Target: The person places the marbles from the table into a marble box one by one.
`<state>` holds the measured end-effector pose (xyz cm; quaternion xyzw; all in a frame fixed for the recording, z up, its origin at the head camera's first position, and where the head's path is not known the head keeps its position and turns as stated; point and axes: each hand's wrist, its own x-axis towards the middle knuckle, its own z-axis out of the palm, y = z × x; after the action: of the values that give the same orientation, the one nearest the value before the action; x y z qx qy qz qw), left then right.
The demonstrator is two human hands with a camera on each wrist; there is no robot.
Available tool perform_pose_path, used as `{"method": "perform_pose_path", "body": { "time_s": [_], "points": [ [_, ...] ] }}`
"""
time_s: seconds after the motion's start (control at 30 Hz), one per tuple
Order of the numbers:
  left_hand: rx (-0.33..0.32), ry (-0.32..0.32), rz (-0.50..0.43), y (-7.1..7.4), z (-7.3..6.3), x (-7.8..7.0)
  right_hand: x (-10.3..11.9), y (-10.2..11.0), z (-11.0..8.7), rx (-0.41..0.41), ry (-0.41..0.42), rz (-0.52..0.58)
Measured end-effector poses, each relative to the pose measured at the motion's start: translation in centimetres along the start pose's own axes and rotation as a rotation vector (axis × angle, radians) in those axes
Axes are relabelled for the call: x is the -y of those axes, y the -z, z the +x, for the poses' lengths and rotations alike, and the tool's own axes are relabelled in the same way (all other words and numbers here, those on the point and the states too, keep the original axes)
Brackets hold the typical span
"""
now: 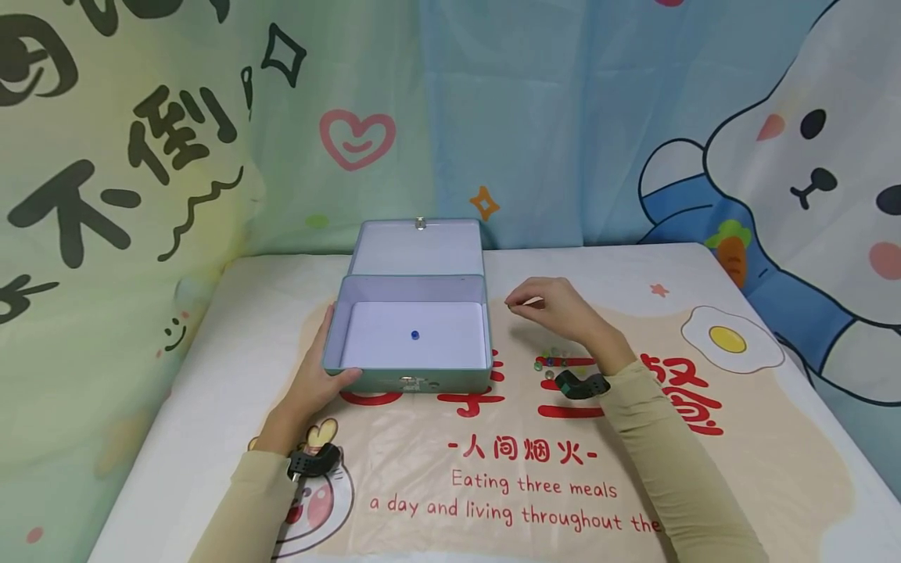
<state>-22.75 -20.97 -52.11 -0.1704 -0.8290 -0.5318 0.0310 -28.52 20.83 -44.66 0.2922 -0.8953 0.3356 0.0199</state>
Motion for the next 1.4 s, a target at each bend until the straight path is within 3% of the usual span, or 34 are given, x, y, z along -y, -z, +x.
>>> {"method": "perform_pose_path", "body": {
  "time_s": [0.5, 0.87, 1.23, 1.4],
  "points": [
    [-0.018, 0.010, -0.001, -0.3, -0.2, 0.2, 3.2, -1.3, 2.2, -0.065, 0.147, -0.034],
    [-0.014, -0.005, -0.018, -0.2, 0.2, 0.5, 5.3, -2.9, 5.3, 0.033, 0.167, -0.157],
    [-0.018, -0.022, -0.031, -0.2, 0.0, 0.4, 6.4, -5.4, 8.1, 0.131, 0.156, -0.268],
    [-0.017, -0.015, -0.024, -0.1, 0.0, 0.3, 6.7, -7.1, 9.0, 0.211, 0.126, -0.326]
  ]
}}
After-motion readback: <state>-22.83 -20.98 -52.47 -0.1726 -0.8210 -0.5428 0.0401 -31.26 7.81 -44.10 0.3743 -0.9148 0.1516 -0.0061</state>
